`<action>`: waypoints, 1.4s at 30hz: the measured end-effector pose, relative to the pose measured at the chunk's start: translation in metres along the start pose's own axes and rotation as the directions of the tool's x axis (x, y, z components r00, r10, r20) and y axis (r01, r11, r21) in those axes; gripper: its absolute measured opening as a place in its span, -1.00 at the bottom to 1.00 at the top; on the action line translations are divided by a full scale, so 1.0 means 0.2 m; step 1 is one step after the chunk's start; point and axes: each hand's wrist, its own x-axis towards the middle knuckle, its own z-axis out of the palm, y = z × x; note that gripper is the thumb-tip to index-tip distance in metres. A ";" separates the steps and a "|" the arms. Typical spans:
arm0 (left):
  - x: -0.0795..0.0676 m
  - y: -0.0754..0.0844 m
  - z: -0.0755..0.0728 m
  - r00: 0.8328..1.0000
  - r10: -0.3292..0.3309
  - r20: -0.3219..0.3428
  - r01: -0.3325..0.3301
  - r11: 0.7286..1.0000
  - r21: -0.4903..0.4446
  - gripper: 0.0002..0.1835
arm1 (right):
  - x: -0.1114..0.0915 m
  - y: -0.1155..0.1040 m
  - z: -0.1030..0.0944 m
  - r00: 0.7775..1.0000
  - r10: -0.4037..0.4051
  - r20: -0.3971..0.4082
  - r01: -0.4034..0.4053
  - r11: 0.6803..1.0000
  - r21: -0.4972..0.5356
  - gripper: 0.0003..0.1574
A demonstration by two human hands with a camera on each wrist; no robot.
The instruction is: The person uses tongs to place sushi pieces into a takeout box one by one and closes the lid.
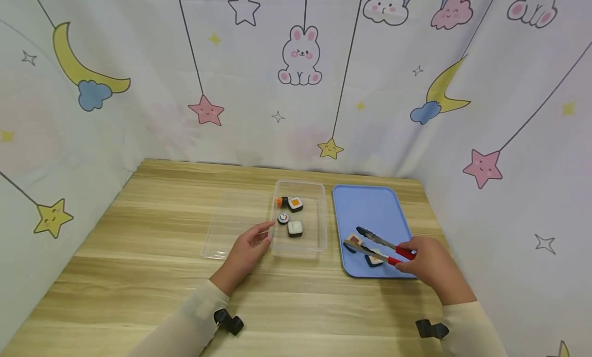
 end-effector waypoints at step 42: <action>0.01 -0.01 0.00 1.000 0.012 0.005 -0.012 1.000 0.010 -0.53 | 0.02 -0.03 -0.07 0.985 -0.062 -0.163 0.061 0.998 -0.012 -0.47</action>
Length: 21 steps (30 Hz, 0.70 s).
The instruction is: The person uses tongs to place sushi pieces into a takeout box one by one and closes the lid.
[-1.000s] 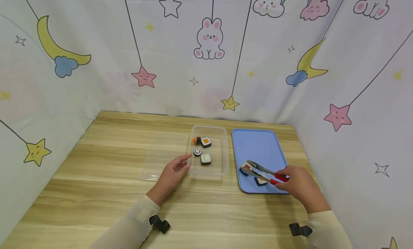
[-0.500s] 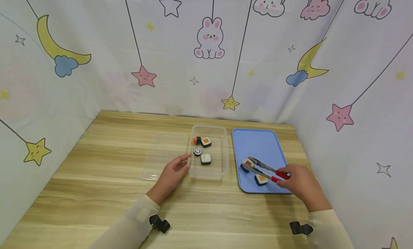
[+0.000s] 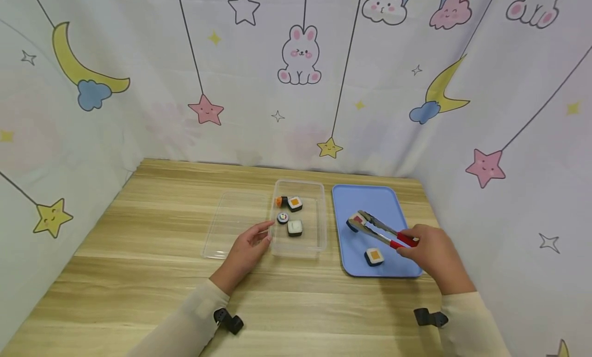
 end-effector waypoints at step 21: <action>-0.01 0.01 0.00 1.000 0.008 -0.006 -0.008 1.000 0.010 -0.53 | 0.17 -0.19 -0.06 0.997 -0.058 -0.041 0.059 0.998 0.013 -0.47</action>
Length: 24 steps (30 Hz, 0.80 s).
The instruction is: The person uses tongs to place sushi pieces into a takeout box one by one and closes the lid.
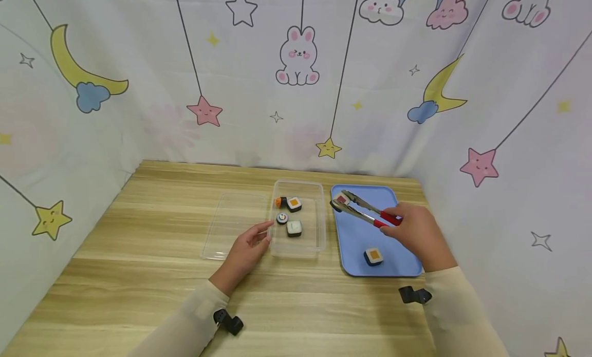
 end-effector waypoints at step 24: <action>0.01 -0.02 0.00 1.000 0.017 -0.004 -0.017 1.000 -0.002 -0.53 | 0.27 -0.26 0.16 0.991 -0.066 0.113 0.070 0.997 -0.037 -0.53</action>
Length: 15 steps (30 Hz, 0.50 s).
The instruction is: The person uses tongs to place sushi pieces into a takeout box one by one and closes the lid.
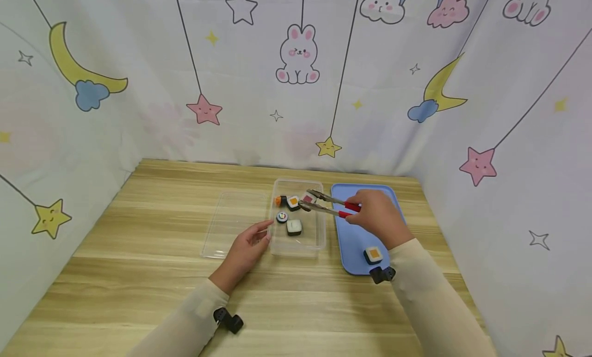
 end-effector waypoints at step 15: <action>0.00 -0.02 0.00 1.000 -0.009 0.007 0.009 1.000 -0.017 -0.54 | 0.10 -0.09 0.10 0.996 -0.024 0.088 0.030 0.997 -0.068 -0.63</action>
